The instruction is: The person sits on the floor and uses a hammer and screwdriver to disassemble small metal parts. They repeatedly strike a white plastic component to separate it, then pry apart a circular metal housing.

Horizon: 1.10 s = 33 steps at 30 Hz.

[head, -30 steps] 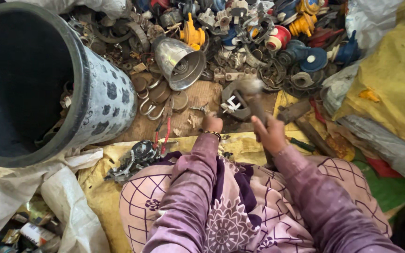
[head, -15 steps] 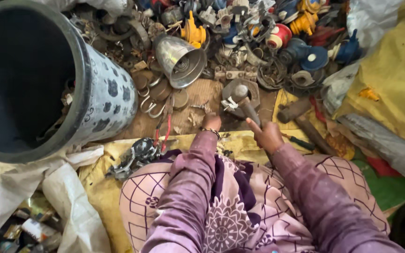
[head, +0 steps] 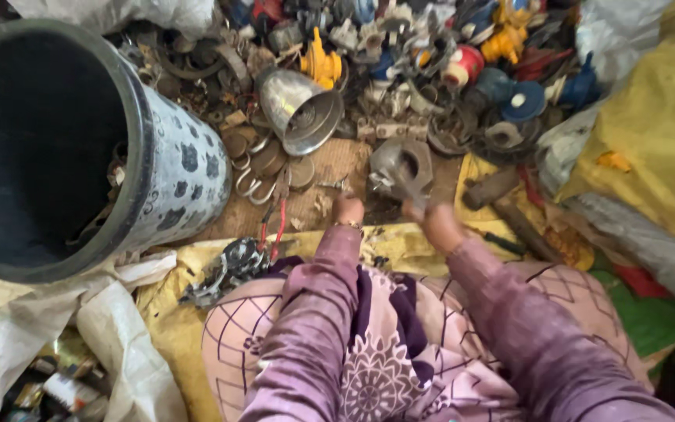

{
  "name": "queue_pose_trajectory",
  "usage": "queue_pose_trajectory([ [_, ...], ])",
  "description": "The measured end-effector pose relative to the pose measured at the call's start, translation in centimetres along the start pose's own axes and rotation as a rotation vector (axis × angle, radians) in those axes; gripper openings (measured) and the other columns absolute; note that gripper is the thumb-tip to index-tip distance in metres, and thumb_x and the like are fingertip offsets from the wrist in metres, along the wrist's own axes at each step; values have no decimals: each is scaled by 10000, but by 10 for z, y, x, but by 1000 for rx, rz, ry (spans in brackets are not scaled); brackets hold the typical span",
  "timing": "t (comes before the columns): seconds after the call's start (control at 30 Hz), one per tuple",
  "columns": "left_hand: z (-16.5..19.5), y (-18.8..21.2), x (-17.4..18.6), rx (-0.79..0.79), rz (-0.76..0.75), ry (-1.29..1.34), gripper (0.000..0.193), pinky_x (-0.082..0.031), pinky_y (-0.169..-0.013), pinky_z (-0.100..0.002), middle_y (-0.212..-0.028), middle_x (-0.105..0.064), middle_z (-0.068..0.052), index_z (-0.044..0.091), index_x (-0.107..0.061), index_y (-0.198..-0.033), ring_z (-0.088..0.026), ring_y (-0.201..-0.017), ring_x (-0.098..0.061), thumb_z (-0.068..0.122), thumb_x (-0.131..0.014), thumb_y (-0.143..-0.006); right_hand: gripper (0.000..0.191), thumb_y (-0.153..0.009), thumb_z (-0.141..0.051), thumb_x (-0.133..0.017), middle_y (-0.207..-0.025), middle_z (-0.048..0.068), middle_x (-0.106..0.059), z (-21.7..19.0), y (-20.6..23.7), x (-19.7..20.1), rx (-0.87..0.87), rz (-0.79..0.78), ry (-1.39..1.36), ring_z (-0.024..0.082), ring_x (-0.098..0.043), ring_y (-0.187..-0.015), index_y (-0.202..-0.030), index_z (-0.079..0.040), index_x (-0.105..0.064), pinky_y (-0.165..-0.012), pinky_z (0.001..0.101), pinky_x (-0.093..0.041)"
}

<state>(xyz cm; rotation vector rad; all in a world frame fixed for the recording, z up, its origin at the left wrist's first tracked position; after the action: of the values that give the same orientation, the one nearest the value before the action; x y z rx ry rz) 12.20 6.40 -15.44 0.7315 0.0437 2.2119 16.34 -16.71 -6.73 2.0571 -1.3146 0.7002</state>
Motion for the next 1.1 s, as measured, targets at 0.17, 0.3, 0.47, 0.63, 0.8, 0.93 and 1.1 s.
queue_pose_trajectory([
  [0.17,-6,1,2,55,-21,13,359,-547,-921,-475,-1088,-720,-290,14,-719,-1120,-437,-1075,-683,148,-551,-832,654,-983,-530,-710,-544,119,-584,48,-11,-23,-267,-105,-96,209,-568,-402,-735,72,-654,-406,394,-444],
  [0.3,11,0,-1,-163,-35,-224,343,-562,-895,-487,-1100,-734,-259,28,-756,-1045,-422,-1084,-698,261,-509,-1005,530,-986,-462,-667,-520,71,-582,5,12,26,-84,86,-380,173,-556,-392,-757,14,-622,-374,369,-433],
  [0.47,2,0,11,-49,108,-49,315,-544,-898,-449,-1087,-730,-234,69,-768,-1083,-407,-1069,-683,251,-584,-903,439,-1067,-433,-644,-711,9,-609,-86,56,131,466,327,-677,98,-588,-586,-891,-34,-594,-500,270,-474],
  [0.63,2,0,19,-40,164,18,287,-542,-891,-421,-1054,-763,-191,77,-773,-1059,-350,-1020,-718,173,-614,-840,454,-1144,-446,-644,-790,20,-616,-89,60,156,723,448,-914,114,-624,-623,-993,-24,-570,-560,271,-509],
  [0.8,3,0,22,-108,212,148,266,-566,-862,-407,-988,-781,-168,63,-759,-1063,-326,-955,-753,225,-641,-889,360,-1076,-341,-688,-840,133,-677,-44,18,51,518,546,-77,231,-597,-649,-1153,11,-695,-561,364,-453],
  [0.93,4,-1,24,-89,200,169,276,-571,-861,-431,-1008,-780,-161,53,-741,-1072,-338,-973,-755,172,-616,-856,603,-937,-582,-685,-589,127,-594,33,3,-53,-142,-203,59,256,-608,-505,-796,4,-689,-504,399,-472],
  [1.1,12,13,7,-101,88,-3,288,-535,-882,-467,-1066,-728,-189,77,-720,-1129,-385,-1031,-682,168,-727,-855,638,-941,-591,-638,-587,90,-620,36,13,-25,-365,-185,-353,212,-592,-485,-719,7,-662,-462,378,-468],
])
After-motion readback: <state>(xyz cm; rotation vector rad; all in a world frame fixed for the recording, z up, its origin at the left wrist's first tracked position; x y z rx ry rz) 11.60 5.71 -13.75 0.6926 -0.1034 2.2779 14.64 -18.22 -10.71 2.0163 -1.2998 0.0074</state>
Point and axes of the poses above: each hand's wrist, its own y-axis away from the middle knuckle, its own x-axis out of the back of the hand, z = x × y, the point moved 8 cm from there along -y, towards the middle knuckle
